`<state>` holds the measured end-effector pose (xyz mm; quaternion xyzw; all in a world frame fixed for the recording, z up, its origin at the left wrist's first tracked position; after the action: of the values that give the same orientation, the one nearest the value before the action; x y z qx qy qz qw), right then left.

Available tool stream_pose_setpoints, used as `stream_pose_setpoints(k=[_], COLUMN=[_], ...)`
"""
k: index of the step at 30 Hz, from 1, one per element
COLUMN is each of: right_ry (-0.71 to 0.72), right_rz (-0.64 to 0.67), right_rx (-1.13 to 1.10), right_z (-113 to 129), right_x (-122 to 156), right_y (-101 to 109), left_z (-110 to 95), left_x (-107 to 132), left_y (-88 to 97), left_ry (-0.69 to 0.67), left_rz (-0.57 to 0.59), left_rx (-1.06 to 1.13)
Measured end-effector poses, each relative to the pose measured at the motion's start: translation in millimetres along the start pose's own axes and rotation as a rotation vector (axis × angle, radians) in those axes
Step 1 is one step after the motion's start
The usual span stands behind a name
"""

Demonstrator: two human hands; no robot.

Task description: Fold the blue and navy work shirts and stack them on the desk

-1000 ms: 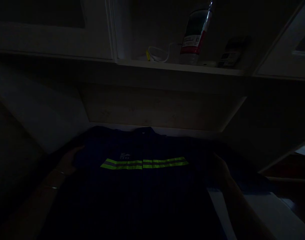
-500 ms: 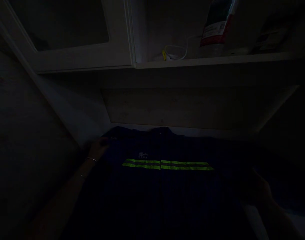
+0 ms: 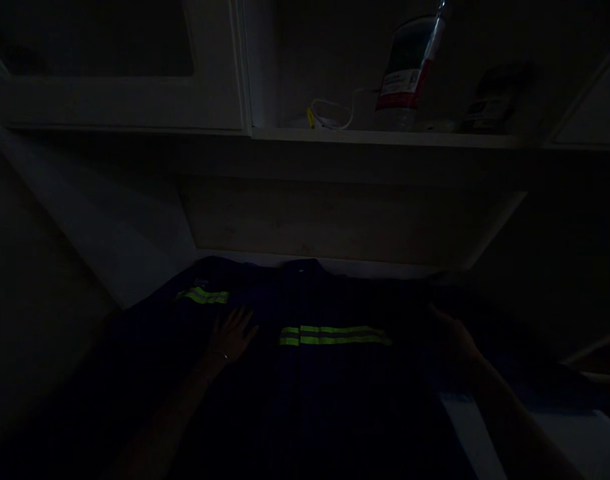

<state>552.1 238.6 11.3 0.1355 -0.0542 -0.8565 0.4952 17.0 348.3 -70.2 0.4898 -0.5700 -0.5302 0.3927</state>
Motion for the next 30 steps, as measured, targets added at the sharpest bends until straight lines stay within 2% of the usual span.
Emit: stream_pose_setpoints(k=[2,4,6,7,9,11,13,16,18,21,23,25,27,28,30], right_ry=[-0.058,-0.073,-0.052,-0.028,0.067,0.164,0.24,0.322,0.359,0.371,0.346,0.268,0.117,0.006,-0.225], right_rz=[0.257,0.548,0.713,0.713,0.605,0.541,0.565,0.602,0.6,0.509,0.421,0.344,0.25,0.19,0.015], right_rx=[-0.097,-0.12,-0.113,-0.098,0.055,0.296,0.595,0.976,1.07,0.975,0.837,0.665,0.51,0.463,0.407], right_z=[24,44,53,52,40,18,-7,-29,-28,-8,2,2,-11,-21,-44], right_x=[8,17,20,18,12,12,20,34,39,43,58,93,147,180,250], right_y=[-23,-49,-75,-88,-113,-140,-164,-184,-187,-179,-162,-131,-87,-61,-12], left_z=[3,4,4,4,3,3,3,0,-6,-16,-18,-13,1,11,33], left_x=[2,3,2,2,1,1,2,2,3,19,48,98,163,197,264], left_y=[-9.7,-11.0,-9.0,-8.1,-7.6,-8.6,-9.3,-5.6,1.6,16.1,22.6,23.8,21.1,19.2,12.3], left_ry=[-0.027,-0.041,-0.045,-0.045,-0.041,-0.038,-0.031,-0.036,-0.035,-0.001,0.002,-0.024,0.007,0.115,0.472], left_rz=[0.013,0.01,0.006,0.007,0.007,0.001,-0.011,-0.03,-0.066,-0.179,-0.241,-0.254,-0.231,-0.225,-0.148], left_rx=[-0.091,-0.127,-0.152,-0.161,-0.17,-0.172,-0.167,-0.156,-0.162,-0.19,-0.147,-0.01,0.183,0.272,0.446])
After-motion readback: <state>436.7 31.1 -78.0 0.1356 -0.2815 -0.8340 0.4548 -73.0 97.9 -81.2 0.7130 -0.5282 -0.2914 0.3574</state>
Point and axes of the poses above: each hand's wrist, its own x-axis away from the middle knuckle, its own y-axis out of the back of the hand, z = x × y, the point moved 3 cm from there along -x, towards the middle knuckle, and after that the axes turned 8 degrees about -x, right-handed, at the moved point
